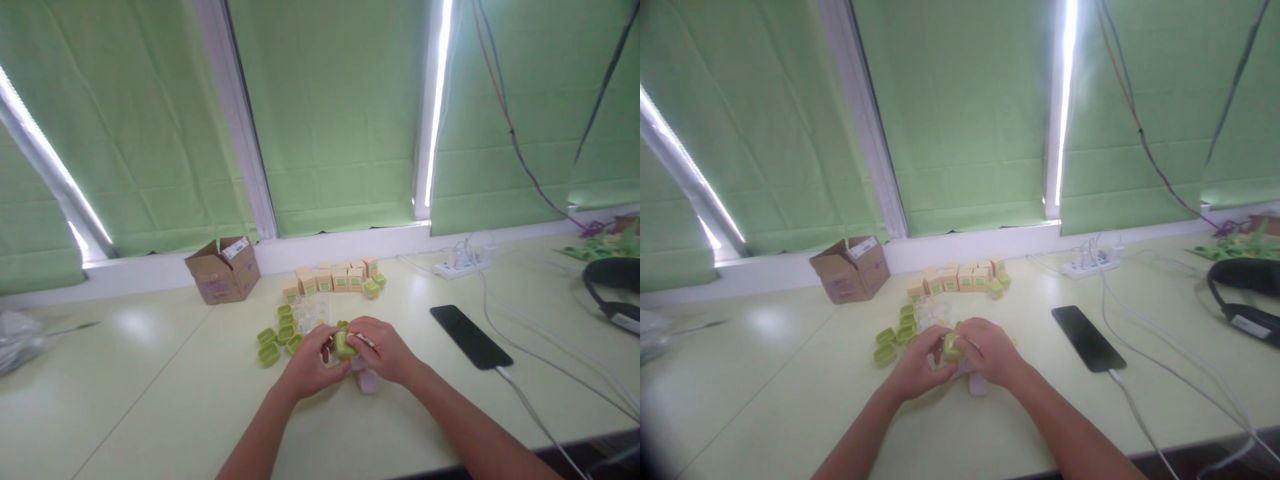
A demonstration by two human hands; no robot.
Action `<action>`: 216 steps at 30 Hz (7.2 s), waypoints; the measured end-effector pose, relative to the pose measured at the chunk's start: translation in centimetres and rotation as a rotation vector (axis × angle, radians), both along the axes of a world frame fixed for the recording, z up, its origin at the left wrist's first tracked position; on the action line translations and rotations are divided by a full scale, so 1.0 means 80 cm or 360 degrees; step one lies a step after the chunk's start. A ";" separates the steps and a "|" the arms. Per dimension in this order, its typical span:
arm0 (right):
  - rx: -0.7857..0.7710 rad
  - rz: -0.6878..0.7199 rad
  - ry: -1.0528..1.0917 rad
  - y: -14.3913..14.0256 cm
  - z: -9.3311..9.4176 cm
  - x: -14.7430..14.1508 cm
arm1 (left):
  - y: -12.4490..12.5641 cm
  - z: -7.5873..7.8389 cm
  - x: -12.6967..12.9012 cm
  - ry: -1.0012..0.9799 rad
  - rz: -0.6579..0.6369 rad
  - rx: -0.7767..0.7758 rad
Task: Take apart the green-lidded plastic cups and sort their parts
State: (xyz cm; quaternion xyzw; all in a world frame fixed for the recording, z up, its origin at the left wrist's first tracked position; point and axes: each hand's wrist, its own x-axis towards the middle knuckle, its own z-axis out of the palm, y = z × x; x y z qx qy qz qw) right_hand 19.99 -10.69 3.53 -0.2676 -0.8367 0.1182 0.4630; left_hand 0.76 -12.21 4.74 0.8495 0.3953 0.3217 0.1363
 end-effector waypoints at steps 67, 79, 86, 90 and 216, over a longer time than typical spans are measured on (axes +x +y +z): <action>-0.0376 -0.0244 0.0191 0.002 0.006 0.011 | 0.031 -0.014 -0.074 0.0538 0.0264 0.0117; -0.0491 -0.0229 0.0263 0.002 0.006 0.009 | 0.027 -0.010 -0.063 0.0398 0.0367 0.0267; -0.0988 0.0110 0.0495 0.003 -0.001 0.003 | 0.004 -0.006 -0.012 0.0029 0.0003 0.0254; -0.1199 0.0266 0.0565 0.003 0.000 -0.001 | 0.000 -0.012 0.002 -0.0021 -0.0088 0.0267; -0.0587 -0.0840 -0.0606 0.071 -0.033 0.085 | 0.005 -0.011 -0.004 0.0080 0.0199 0.0282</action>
